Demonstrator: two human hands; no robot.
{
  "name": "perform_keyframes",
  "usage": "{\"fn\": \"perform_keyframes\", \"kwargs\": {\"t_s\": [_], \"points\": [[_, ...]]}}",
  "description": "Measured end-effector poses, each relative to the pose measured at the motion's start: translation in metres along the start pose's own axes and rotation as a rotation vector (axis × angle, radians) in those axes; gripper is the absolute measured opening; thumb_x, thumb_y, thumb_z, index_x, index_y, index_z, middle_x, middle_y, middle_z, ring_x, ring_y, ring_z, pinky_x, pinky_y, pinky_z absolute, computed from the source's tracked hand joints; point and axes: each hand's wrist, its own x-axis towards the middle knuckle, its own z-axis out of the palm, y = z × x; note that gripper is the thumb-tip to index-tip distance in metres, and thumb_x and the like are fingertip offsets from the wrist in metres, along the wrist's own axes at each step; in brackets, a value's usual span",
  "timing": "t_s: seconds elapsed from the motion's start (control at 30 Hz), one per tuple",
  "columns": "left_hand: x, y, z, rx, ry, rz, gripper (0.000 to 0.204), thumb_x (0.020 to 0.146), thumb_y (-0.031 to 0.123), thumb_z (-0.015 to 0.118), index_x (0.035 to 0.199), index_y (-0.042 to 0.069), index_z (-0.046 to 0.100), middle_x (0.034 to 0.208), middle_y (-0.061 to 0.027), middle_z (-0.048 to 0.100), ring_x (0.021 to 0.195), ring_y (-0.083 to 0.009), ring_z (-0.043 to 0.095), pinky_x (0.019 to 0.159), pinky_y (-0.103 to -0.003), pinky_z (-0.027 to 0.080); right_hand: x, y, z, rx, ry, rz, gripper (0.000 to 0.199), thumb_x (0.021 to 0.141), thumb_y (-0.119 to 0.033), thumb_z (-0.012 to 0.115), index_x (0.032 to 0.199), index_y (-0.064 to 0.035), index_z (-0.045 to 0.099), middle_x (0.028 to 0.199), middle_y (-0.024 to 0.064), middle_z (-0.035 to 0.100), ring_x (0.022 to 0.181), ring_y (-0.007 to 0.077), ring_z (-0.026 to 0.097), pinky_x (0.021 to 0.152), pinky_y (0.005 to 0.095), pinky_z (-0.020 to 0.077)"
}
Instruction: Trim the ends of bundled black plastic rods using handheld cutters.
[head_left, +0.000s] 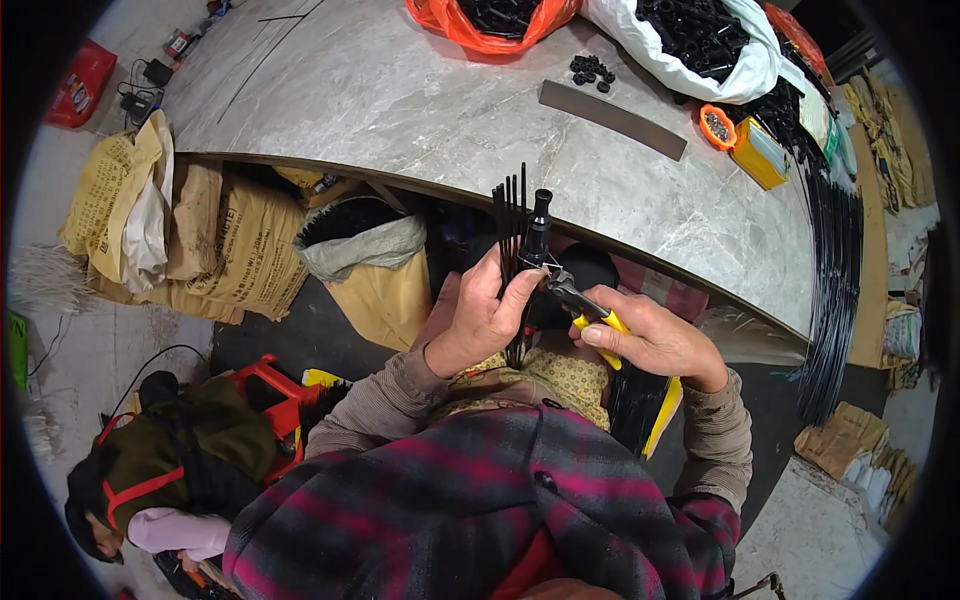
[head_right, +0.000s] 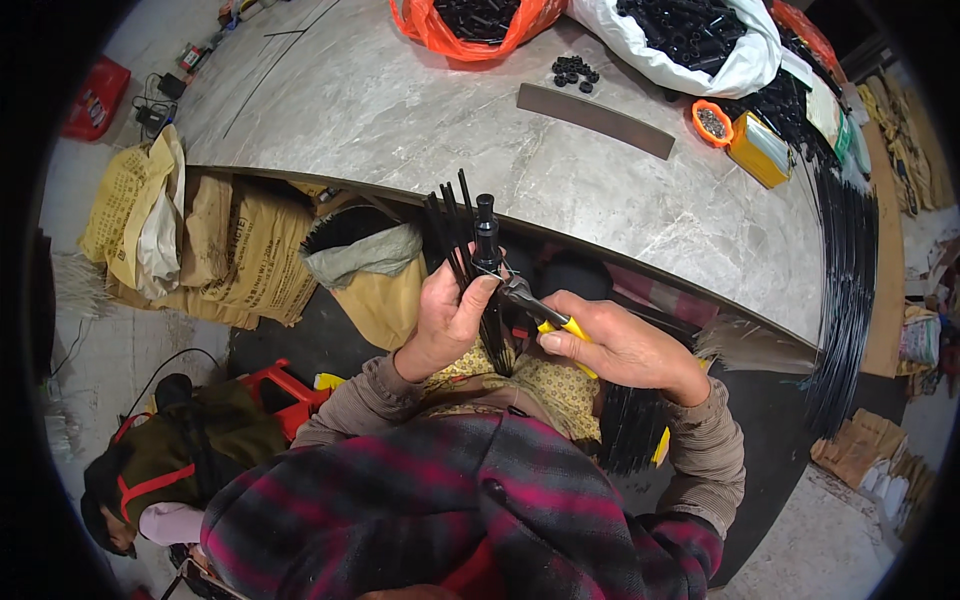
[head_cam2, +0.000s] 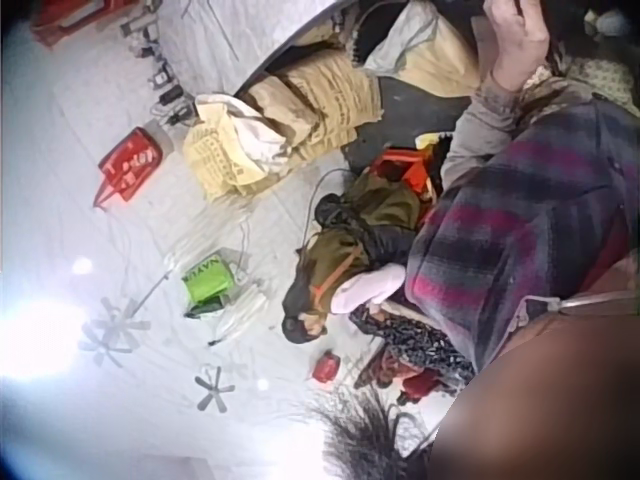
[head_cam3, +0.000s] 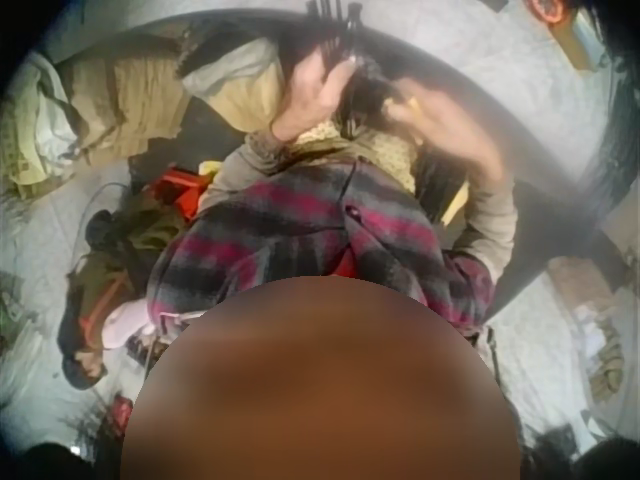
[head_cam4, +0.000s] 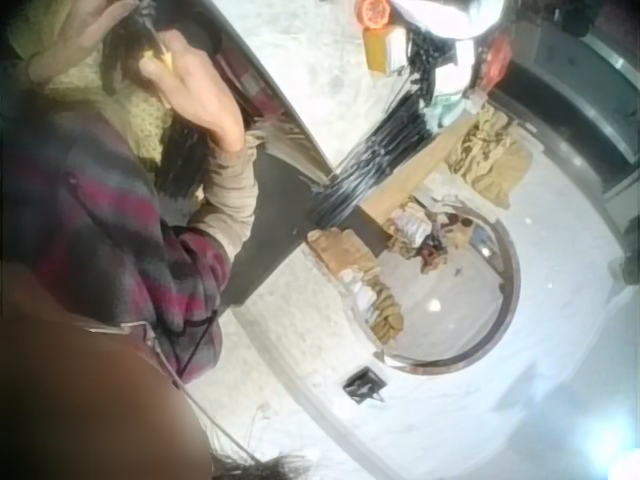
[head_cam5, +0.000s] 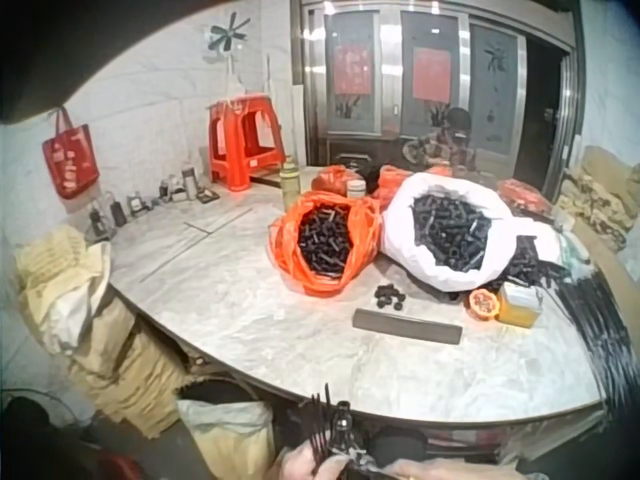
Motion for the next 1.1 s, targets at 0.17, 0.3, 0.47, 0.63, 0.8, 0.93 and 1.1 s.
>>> {"fn": "perform_keyframes", "kwargs": {"t_s": [0.17, 0.3, 0.47, 0.63, 0.8, 0.93, 1.1], "points": [[0.002, 0.002, 0.006, -0.010, 0.034, 0.048, 0.017, 0.098, 0.009, 0.056, 0.111, -0.002, 0.056, 0.088, -0.0045, 0.061, 0.079, -0.0116, 0.056, 0.073, -0.027, 0.047, 0.000, -0.001, -0.004, 0.036, -0.044, 0.062, 0.029, 0.101, -0.026, 0.056, 0.110, 0.0008, 0.053, 0.072, 0.0115, 0.060, 0.068, 0.0200, 0.062, 0.064, 0.0337, 0.0473], [0.001, 0.001, 0.006, -0.038, 0.059, 0.078, 0.009, 0.097, 0.007, 0.058, 0.102, 0.000, 0.057, 0.080, -0.0051, 0.061, 0.070, -0.0119, 0.055, 0.064, -0.027, 0.047, -0.001, -0.008, -0.010, -0.054, -0.083, 0.123, 0.030, 0.102, -0.025, 0.054, 0.114, 0.0026, 0.052, 0.081, 0.0097, 0.063, 0.074, 0.0181, 0.065, 0.068, 0.0318, 0.0502], [0.000, 0.001, 0.001, -0.050, -0.005, -0.027, 0.026, 0.100, 0.013, 0.055, 0.119, -0.004, 0.055, 0.095, -0.0038, 0.062, 0.087, -0.0105, 0.056, 0.079, -0.027, 0.047, 0.001, -0.005, -0.008, -0.186, -0.049, 0.093, 0.033, 0.100, -0.023, 0.056, 0.117, 0.0045, 0.053, 0.090, 0.0137, 0.065, 0.082, 0.0226, 0.067, 0.074, 0.0344, 0.0509], [0.000, -0.002, 0.001, -0.088, -0.025, -0.042, 0.026, 0.100, 0.013, 0.055, 0.119, -0.005, 0.055, 0.095, -0.0048, 0.062, 0.084, -0.0112, 0.058, 0.078, -0.028, 0.048, 0.004, 0.003, -0.005, -0.191, 0.045, -0.117, 0.041, 0.099, -0.024, 0.058, 0.127, 0.0054, 0.050, 0.105, 0.0186, 0.065, 0.096, 0.0311, 0.066, 0.084, 0.0367, 0.0497], [0.000, -0.002, 0.002, -0.069, -0.046, -0.025, 0.026, 0.100, 0.012, 0.055, 0.119, -0.005, 0.054, 0.097, -0.0061, 0.062, 0.084, -0.0120, 0.060, 0.078, -0.028, 0.049, 0.004, 0.009, -0.005, -0.195, 0.069, -0.126, 0.041, 0.098, -0.023, 0.059, 0.127, 0.0045, 0.050, 0.103, 0.0195, 0.063, 0.094, 0.0332, 0.064, 0.084, 0.0368, 0.0491], [0.001, -0.003, 0.001, -0.056, -0.050, -0.016, 0.026, 0.100, 0.011, 0.055, 0.119, -0.005, 0.054, 0.098, -0.0062, 0.062, 0.084, -0.0121, 0.060, 0.078, -0.028, 0.049, 0.005, 0.007, -0.008, -0.206, 0.072, -0.118, 0.039, 0.097, -0.023, 0.060, 0.125, 0.0037, 0.051, 0.101, 0.0182, 0.063, 0.091, 0.0331, 0.062, 0.081, 0.0363, 0.0485], [0.001, -0.004, 0.001, -0.063, -0.049, -0.036, 0.026, 0.100, 0.012, 0.056, 0.119, -0.005, 0.055, 0.098, -0.0063, 0.063, 0.084, -0.0119, 0.060, 0.078, -0.027, 0.049, 0.007, 0.011, -0.008, -0.235, 0.097, -0.104, 0.038, 0.093, -0.022, 0.065, 0.120, 0.0025, 0.053, 0.098, 0.0195, 0.061, 0.087, 0.0357, 0.061, 0.077, 0.0376, 0.0481]]}}
